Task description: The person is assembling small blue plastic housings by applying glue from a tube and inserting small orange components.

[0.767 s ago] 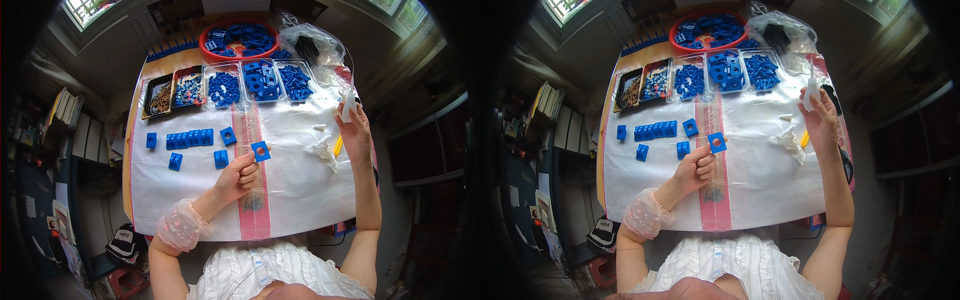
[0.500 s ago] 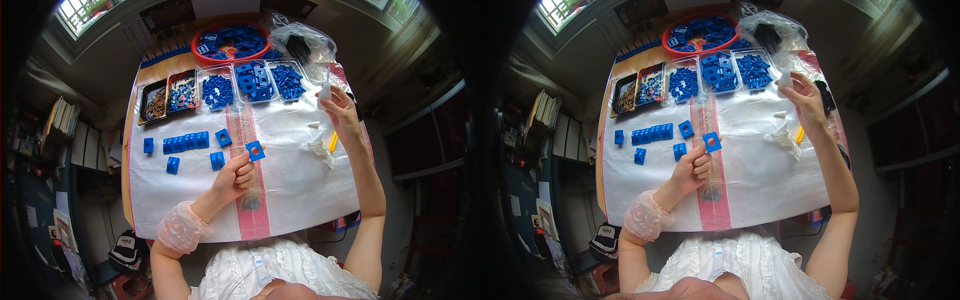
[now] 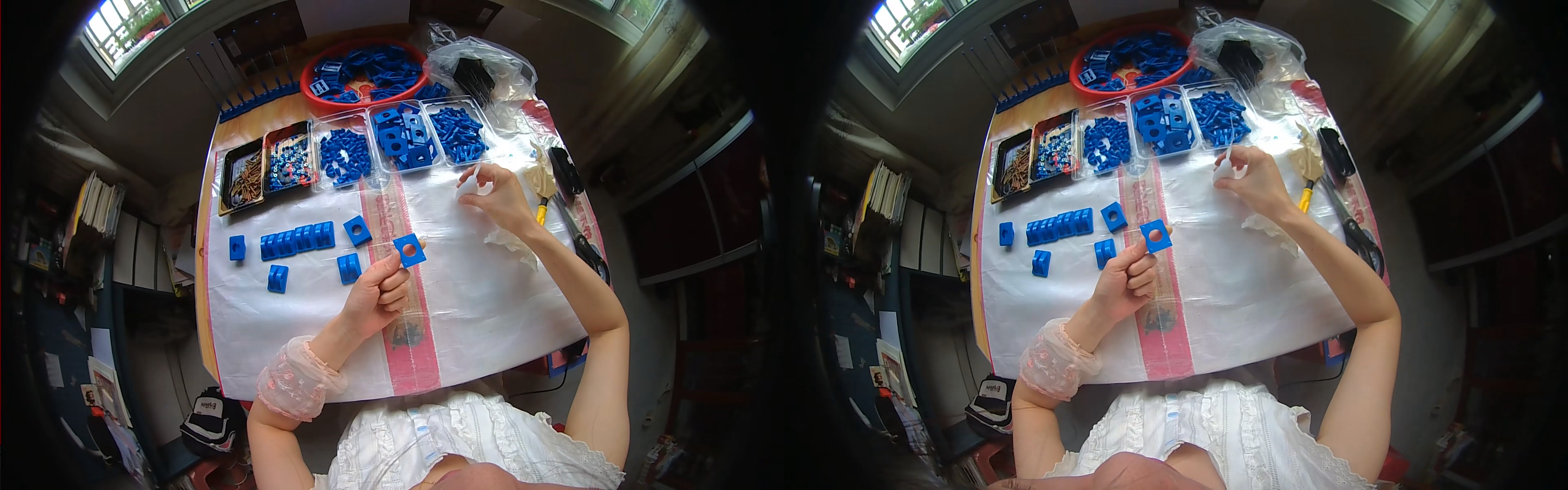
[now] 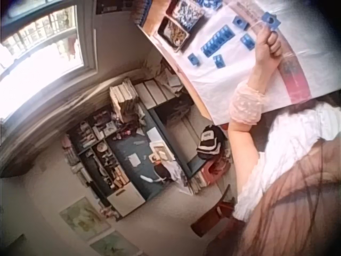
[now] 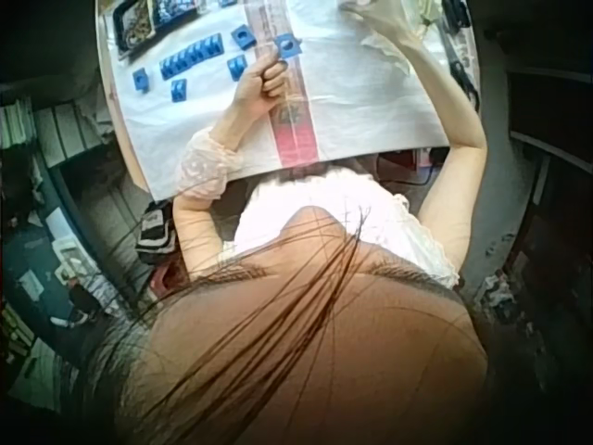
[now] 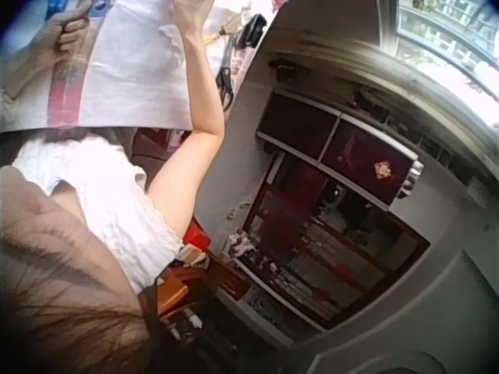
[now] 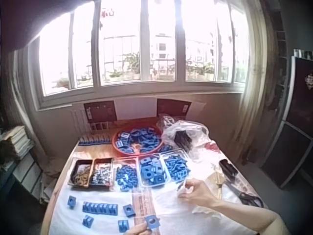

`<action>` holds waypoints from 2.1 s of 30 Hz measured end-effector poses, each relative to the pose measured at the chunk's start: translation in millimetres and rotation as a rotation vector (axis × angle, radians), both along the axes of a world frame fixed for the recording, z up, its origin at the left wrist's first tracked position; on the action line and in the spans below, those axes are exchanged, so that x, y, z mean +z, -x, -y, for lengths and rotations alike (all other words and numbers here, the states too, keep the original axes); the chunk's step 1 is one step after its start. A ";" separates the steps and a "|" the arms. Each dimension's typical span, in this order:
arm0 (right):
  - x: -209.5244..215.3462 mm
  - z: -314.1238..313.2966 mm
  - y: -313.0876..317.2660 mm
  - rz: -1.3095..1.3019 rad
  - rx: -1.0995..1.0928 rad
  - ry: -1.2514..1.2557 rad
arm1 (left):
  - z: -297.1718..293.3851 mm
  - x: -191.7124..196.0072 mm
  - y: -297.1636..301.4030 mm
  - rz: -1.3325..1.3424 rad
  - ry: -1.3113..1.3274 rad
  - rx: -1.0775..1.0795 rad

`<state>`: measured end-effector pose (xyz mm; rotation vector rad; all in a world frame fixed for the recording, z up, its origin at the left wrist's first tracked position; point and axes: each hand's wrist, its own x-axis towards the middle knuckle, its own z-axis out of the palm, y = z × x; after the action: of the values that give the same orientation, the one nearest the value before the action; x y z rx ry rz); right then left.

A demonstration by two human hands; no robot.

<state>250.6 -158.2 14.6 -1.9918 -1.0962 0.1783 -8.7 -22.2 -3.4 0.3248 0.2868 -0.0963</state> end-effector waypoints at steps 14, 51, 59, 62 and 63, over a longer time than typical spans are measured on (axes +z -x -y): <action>1.2 -1.0 2.5 -0.074 -0.030 0.032 | -1.4 -1.9 0.4 0.020 -0.002 -0.010; -4.2 -21.1 124.0 -1.351 0.536 -0.403 | -1.5 13.2 5.4 0.106 0.132 0.059; -5.3 -22.7 131.9 -1.479 0.504 -0.462 | 0.8 16.7 4.2 0.066 0.142 0.055; -5.7 -22.5 131.7 -1.499 0.506 -0.468 | 1.4 16.3 3.7 0.078 0.144 0.057; -5.9 -22.2 131.7 -1.499 0.507 -0.470 | 1.9 15.7 3.4 0.078 0.144 0.056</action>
<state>118.9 -136.0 8.7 -0.6734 -0.4671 1.2815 -12.1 -24.1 12.3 0.1769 0.2106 -0.0488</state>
